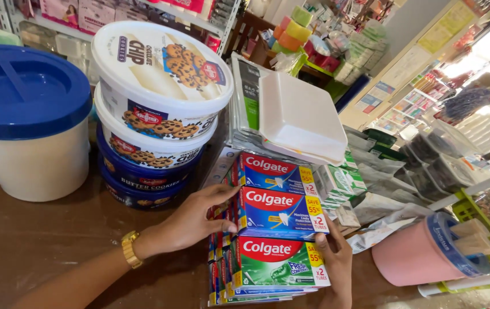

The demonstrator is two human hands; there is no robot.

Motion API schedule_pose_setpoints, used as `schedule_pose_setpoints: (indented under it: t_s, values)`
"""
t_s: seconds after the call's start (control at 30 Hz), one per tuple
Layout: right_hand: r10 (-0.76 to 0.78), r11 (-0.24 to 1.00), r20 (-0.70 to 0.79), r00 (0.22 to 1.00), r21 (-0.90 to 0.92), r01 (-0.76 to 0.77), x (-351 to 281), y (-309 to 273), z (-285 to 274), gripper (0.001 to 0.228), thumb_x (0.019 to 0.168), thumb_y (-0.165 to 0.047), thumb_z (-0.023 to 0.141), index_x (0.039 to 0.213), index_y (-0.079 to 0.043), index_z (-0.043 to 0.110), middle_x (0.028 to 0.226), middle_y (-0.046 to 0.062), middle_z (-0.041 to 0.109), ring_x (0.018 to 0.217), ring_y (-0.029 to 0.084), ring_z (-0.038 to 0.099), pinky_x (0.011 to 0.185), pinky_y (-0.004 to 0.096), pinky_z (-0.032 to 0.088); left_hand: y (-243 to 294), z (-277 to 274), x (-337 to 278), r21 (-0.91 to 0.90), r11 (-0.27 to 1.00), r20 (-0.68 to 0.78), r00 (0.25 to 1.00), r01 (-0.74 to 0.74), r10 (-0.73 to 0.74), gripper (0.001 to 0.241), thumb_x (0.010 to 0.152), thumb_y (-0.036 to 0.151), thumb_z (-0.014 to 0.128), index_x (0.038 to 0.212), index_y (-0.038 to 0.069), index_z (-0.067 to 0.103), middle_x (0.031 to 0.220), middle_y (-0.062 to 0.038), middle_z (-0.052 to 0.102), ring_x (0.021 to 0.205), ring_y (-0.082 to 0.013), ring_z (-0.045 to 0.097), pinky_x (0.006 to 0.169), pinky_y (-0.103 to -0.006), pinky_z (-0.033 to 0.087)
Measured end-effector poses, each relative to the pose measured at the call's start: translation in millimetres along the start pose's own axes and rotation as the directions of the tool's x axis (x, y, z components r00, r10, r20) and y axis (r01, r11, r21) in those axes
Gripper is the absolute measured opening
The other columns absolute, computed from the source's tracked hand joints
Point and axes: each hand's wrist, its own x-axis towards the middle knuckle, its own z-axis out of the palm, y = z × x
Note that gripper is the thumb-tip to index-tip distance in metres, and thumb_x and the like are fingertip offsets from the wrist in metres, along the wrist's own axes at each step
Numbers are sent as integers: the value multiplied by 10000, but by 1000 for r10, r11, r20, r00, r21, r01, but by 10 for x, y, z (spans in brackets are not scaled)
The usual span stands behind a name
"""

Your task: Organizing and stacking boxes of toothpaste on a counter in a grocery store.

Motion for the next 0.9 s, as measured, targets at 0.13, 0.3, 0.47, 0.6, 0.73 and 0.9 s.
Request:
schedule_pose_setpoints:
  t_s: [0.13, 0.3, 0.47, 0.6, 0.73, 0.9]
  values:
    - [95, 994, -136, 986, -46, -102, -20, 116, -79, 644, 919, -262, 724, 1477, 18, 567, 1268, 126, 684, 1060, 148, 618, 910, 297, 502, -152, 123, 17, 16, 989, -86, 986, -144, 145, 814, 768, 238, 859, 1456, -12, 502, 1328, -179, 609, 1239, -307, 595, 1059, -373, 449]
    - [94, 995, -192, 977, -23, -101, -93, 84, -35, 613, 931, -271, 700, 1449, 32, 574, 1261, 119, 692, 1042, 131, 640, 871, 280, 525, -171, 183, -20, 26, 988, -136, 978, -154, 156, 786, 786, 246, 854, 1441, -23, 511, 1363, -182, 603, 1257, -320, 599, 1067, -377, 463]
    - [172, 979, -220, 960, 142, -143, -175, -24, 43, 564, 1010, -360, 599, 1404, 43, 607, 1118, 132, 713, 900, 139, 662, 743, 296, 554, -55, 174, -21, 39, 995, -185, 978, -87, 93, 820, 733, 243, 870, 1430, -12, 519, 1321, -186, 595, 1233, -342, 580, 1036, -396, 452]
    - [270, 959, -213, 939, 140, -244, -188, -27, 38, 556, 1038, -410, 534, 1257, 87, 652, 1003, 150, 736, 773, 168, 684, 646, 314, 555, -121, 238, -22, 1, 998, -162, 985, -68, 68, 800, 762, 248, 847, 1449, 5, 517, 1334, -189, 594, 1231, -335, 595, 1037, -390, 463]
    - [229, 965, -201, 952, 171, -196, -206, -39, 67, 531, 1041, -393, 538, 1268, 74, 648, 1011, 133, 735, 773, 152, 682, 652, 296, 554, -148, 265, -37, 24, 997, -148, 986, -74, 76, 759, 810, 261, 815, 1459, 8, 513, 1349, -196, 580, 1232, -339, 597, 1036, -392, 467]
    - [186, 971, -216, 958, 190, -146, -218, -180, 201, 535, 1042, -394, 523, 1330, 47, 614, 1116, 142, 707, 909, 166, 671, 765, 302, 542, -40, 224, -75, 99, 990, -180, 977, -97, 113, 760, 825, 285, 804, 1468, 14, 504, 1413, -212, 551, 1293, -373, 548, 1074, -424, 436]
